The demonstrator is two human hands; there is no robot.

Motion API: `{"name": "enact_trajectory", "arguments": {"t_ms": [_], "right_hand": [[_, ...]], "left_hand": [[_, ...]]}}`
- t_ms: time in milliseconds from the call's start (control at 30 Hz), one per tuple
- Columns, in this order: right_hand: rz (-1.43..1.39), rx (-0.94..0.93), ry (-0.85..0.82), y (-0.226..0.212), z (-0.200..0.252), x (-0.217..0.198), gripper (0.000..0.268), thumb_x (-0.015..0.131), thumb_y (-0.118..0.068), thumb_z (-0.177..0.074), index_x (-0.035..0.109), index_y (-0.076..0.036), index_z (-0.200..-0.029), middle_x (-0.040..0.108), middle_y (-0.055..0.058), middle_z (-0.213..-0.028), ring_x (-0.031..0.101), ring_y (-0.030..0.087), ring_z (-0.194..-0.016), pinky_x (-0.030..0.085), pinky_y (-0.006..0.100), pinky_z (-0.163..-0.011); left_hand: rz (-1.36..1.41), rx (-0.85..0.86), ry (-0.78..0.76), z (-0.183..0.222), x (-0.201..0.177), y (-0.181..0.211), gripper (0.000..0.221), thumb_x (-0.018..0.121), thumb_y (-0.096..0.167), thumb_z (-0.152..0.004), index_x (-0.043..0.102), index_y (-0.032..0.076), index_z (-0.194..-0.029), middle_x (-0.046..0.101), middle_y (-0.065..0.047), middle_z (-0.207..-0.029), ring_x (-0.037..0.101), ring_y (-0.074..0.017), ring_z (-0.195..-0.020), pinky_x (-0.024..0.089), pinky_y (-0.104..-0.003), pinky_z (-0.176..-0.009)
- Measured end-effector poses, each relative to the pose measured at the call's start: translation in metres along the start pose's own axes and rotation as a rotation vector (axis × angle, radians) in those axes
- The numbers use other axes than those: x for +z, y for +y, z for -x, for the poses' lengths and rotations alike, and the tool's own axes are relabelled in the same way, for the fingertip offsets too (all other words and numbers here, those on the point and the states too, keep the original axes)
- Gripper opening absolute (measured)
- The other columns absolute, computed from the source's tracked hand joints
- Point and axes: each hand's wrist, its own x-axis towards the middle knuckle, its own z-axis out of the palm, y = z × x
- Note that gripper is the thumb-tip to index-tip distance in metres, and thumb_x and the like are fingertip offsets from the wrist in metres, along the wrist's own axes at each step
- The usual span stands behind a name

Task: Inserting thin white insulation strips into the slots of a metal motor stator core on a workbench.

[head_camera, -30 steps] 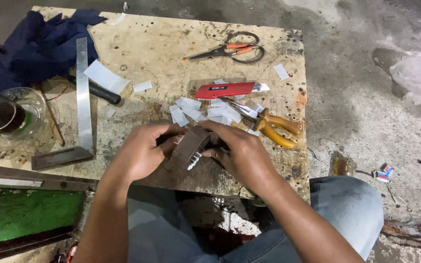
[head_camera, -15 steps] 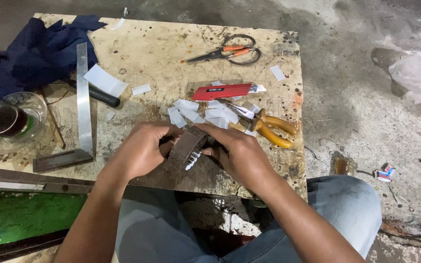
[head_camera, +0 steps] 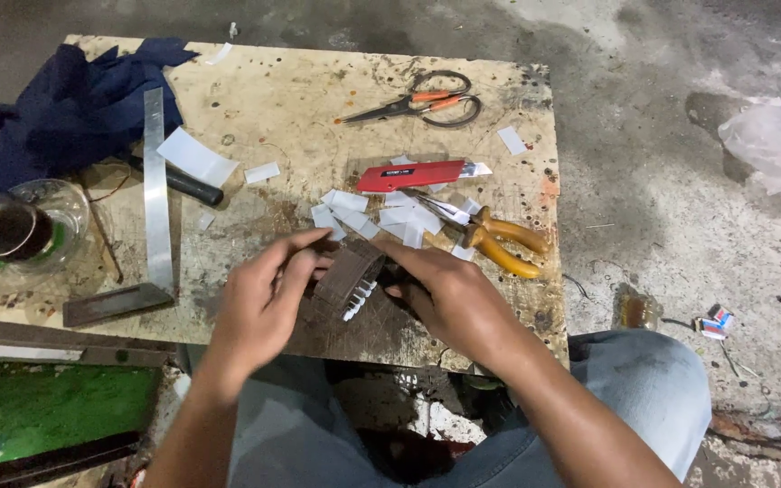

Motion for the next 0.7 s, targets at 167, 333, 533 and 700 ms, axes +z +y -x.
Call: {"name": "enact_trajectory", "arguments": {"t_ms": [167,333,533,700], "right_hand": [[0.143,-0.163,0.144,0.011,-0.002,-0.011,0.031,0.068,0.009,-0.091,0.070,0.002,-0.122,0.077,0.022,-0.118,0.079,0.033,-0.101,0.072,0.034,-0.090],[0.328,-0.105,0.123,0.030,0.000,-0.009,0.043,0.079,-0.004,-0.084,0.069,-0.002,-0.127,0.072,0.017,-0.126,0.073,0.036,-0.106,0.063,0.049,-0.087],[0.569,-0.144,0.136,0.021,-0.009,0.004,0.038,0.069,0.001,-0.091,0.071,-0.008,-0.128,0.075,0.014,-0.128,0.077,0.034,-0.101,0.069,0.047,-0.084],[0.560,-0.204,0.091,0.025,-0.003,0.000,0.028,0.077,-0.009,-0.093,0.075,-0.013,-0.120,0.083,0.010,-0.103,0.078,0.032,-0.093,0.073,0.037,-0.067]], "left_hand": [[0.029,0.237,0.273,0.022,0.030,0.001,0.070,0.077,0.034,-0.093,0.050,0.001,-0.149,0.068,-0.023,-0.140,0.076,-0.0308,-0.119,0.066,-0.038,-0.100],[-0.177,0.209,0.366,0.021,0.029,-0.020,0.049,0.070,0.024,-0.104,0.055,0.008,-0.148,0.078,-0.022,-0.108,0.079,-0.0186,-0.064,0.075,-0.024,-0.052],[-0.172,0.152,0.414,0.016,0.008,-0.019,0.049,0.072,0.024,-0.100,0.060,0.008,-0.145,0.077,-0.019,-0.121,0.080,-0.0263,-0.091,0.069,-0.036,-0.075],[-0.228,0.298,0.552,0.006,0.013,-0.013,0.062,0.075,0.022,-0.097,0.050,0.000,-0.149,0.057,-0.024,-0.152,0.052,-0.0449,-0.147,0.042,-0.058,-0.128]]}}
